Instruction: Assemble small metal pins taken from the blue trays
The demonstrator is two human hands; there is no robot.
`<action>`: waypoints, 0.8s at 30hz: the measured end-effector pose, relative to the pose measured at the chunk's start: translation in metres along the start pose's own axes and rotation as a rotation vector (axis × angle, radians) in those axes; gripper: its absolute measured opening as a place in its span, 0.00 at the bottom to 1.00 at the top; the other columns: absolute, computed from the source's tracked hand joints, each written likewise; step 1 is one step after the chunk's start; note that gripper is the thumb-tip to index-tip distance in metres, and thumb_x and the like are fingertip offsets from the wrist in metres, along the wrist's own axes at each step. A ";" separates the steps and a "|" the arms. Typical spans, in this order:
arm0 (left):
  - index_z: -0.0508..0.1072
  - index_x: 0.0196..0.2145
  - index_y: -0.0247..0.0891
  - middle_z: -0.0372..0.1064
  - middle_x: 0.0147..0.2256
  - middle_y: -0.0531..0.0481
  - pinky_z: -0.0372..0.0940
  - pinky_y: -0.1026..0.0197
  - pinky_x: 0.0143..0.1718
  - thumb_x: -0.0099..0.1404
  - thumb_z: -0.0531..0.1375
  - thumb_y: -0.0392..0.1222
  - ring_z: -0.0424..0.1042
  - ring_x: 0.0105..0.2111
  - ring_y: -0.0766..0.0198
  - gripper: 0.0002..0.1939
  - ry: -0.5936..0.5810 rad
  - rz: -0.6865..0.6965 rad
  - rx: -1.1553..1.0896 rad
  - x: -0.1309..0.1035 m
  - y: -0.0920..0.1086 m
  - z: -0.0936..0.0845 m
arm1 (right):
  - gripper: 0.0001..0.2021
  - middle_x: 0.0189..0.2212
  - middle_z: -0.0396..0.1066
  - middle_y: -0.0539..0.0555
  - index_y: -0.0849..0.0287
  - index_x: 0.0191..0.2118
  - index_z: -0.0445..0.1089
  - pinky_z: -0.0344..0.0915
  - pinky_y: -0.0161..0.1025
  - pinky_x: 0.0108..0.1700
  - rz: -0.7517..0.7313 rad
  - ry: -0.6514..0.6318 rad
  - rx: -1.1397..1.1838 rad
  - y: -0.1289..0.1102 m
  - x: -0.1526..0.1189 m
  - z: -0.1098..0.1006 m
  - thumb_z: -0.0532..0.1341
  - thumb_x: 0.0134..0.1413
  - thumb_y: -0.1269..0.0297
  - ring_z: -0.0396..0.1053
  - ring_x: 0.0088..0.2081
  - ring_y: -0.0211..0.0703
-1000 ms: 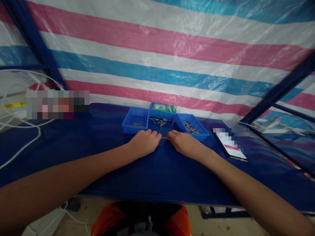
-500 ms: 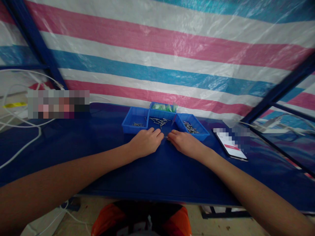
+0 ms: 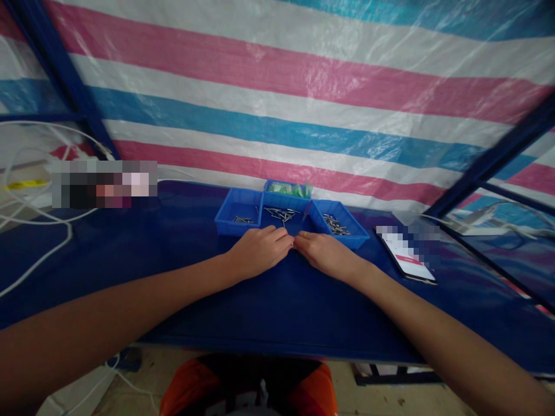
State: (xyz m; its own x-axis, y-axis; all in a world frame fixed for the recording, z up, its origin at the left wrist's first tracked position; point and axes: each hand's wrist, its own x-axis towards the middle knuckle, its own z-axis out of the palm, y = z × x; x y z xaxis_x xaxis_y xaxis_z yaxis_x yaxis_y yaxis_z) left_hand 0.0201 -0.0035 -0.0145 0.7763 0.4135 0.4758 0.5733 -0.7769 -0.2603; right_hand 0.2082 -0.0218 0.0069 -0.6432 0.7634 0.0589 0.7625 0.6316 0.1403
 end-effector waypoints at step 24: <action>0.65 0.34 0.36 0.69 0.31 0.49 0.60 0.63 0.26 0.64 0.51 0.39 0.70 0.31 0.60 0.06 -0.170 -0.116 -0.009 0.000 0.002 0.001 | 0.09 0.35 0.67 0.55 0.61 0.41 0.64 0.60 0.34 0.37 -0.005 -0.001 0.103 -0.001 -0.003 -0.005 0.50 0.62 0.65 0.68 0.36 0.39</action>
State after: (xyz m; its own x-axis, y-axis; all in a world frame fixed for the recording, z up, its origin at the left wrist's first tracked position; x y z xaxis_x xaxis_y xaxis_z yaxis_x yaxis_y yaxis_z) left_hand 0.0215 -0.0045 -0.0159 0.7387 0.5740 0.3532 0.6596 -0.7234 -0.2040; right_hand 0.2091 -0.0259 0.0117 -0.6468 0.7605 0.0575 0.7626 0.6457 0.0379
